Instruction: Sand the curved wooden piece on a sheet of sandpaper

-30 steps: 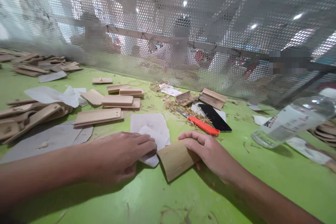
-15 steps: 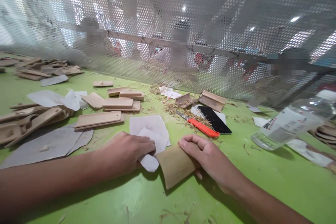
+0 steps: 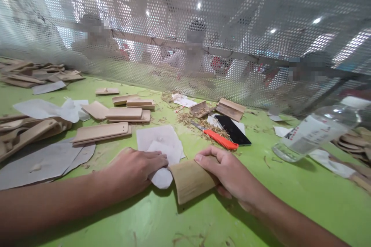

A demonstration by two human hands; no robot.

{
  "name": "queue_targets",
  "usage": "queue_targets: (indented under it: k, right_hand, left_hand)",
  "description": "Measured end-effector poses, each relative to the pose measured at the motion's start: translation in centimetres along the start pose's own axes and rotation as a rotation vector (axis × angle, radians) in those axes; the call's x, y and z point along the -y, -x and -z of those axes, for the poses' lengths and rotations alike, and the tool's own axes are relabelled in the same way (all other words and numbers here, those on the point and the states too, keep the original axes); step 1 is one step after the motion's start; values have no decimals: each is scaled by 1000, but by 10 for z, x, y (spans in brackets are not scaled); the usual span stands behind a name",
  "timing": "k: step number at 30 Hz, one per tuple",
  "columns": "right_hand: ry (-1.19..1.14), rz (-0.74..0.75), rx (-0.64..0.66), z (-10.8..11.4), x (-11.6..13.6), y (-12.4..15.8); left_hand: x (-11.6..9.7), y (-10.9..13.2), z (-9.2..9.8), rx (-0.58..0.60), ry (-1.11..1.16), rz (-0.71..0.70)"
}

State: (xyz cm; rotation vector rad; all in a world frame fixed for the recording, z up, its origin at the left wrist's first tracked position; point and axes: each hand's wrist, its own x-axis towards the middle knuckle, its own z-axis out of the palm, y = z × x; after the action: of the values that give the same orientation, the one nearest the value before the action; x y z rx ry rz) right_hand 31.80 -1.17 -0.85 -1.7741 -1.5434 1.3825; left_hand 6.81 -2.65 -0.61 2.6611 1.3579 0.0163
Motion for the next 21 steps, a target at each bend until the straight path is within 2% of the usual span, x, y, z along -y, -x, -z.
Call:
queue_targets:
  k: [5,9,12,16,21]
  right_hand:
    - [-43,-42,26,-8,0,3]
    - [-24,-57,47,-4,1,1]
    - [-74,-70,37,-1,1,-1]
    - [-125,-109,54,-9,1,3]
    - [-143,-68,81,-10,1,4]
  left_hand:
    - [0,1,1,16,-5,-2]
    - [0,0,0,26,-19,-3]
    - [1,-1,-1,3,-31,-3]
    - [1,-2,-3,-20,-33,-3]
    - [1,-2,-2,-20,-31,-32]
